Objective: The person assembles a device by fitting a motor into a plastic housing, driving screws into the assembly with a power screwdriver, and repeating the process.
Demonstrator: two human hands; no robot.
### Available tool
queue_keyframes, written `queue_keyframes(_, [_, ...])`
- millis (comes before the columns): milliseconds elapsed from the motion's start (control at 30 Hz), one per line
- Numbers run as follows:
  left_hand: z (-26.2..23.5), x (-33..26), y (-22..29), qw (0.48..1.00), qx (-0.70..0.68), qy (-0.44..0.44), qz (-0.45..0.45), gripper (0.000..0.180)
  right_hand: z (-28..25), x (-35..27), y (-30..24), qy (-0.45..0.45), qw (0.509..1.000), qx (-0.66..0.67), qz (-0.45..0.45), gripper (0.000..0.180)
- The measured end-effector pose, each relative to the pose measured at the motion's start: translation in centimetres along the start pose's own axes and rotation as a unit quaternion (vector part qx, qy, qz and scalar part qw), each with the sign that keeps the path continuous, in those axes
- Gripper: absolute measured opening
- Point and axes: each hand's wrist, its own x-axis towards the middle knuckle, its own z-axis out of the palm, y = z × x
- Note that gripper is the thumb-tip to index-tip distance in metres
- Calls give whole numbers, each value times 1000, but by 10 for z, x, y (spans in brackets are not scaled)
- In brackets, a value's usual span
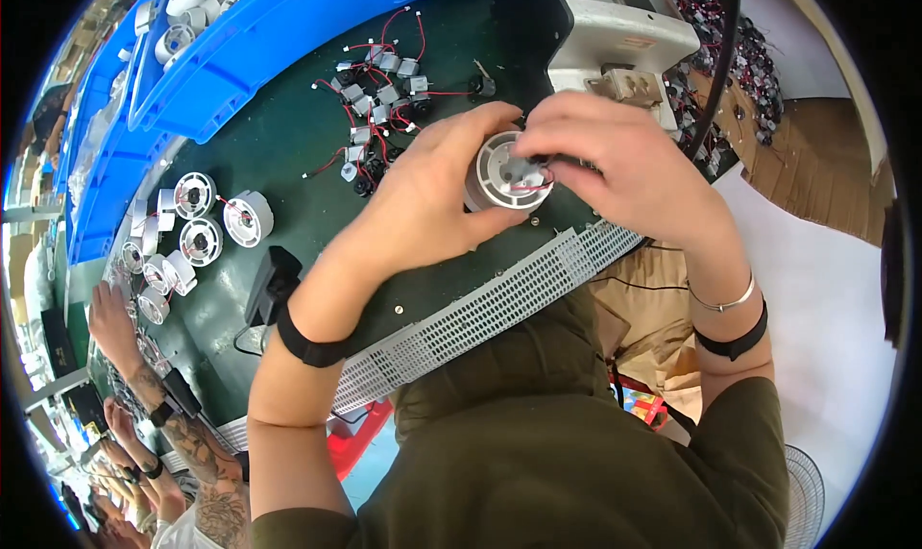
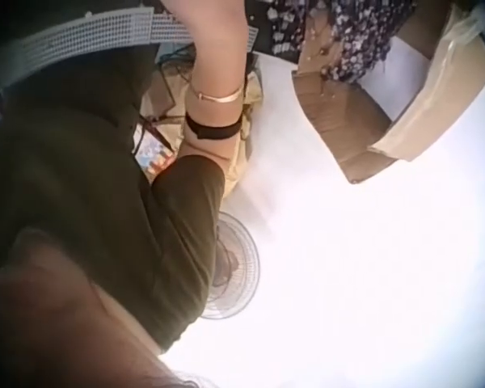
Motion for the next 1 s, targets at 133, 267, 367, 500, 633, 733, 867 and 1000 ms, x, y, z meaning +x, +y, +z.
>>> queue_keyframes(133, [-11,6,-5,996,-72,-56,15,66,6,1,-2,-65,997,-27,-6,24])
queue_keyframes(267, [-17,9,-4,993,-71,-91,17,61,10,-1,-9,-95,984,-137,-64,28])
queue_keyframes(367, [-15,9,-3,991,-78,-106,6,59,9,-4,-11,-66,980,-159,-103,27])
queue_keyframes(500, [-15,8,-5,989,-89,-115,-18,63,11,0,-3,-47,962,-212,-168,30])
queue_keyframes(633, [-16,11,-12,990,-86,-107,12,61,15,-5,13,-8,968,-178,-176,34])
queue_keyframes(733, [-24,22,-11,985,-90,-144,11,60,4,-2,12,-40,953,-219,-208,36])
queue_keyframes(867, [-23,2,-10,993,-60,-49,91,70,-23,16,-13,-157,944,-237,-169,34])
queue_keyframes(1000, [-8,-22,0,985,95,33,138,67,-31,76,-32,417,904,97,1,25])
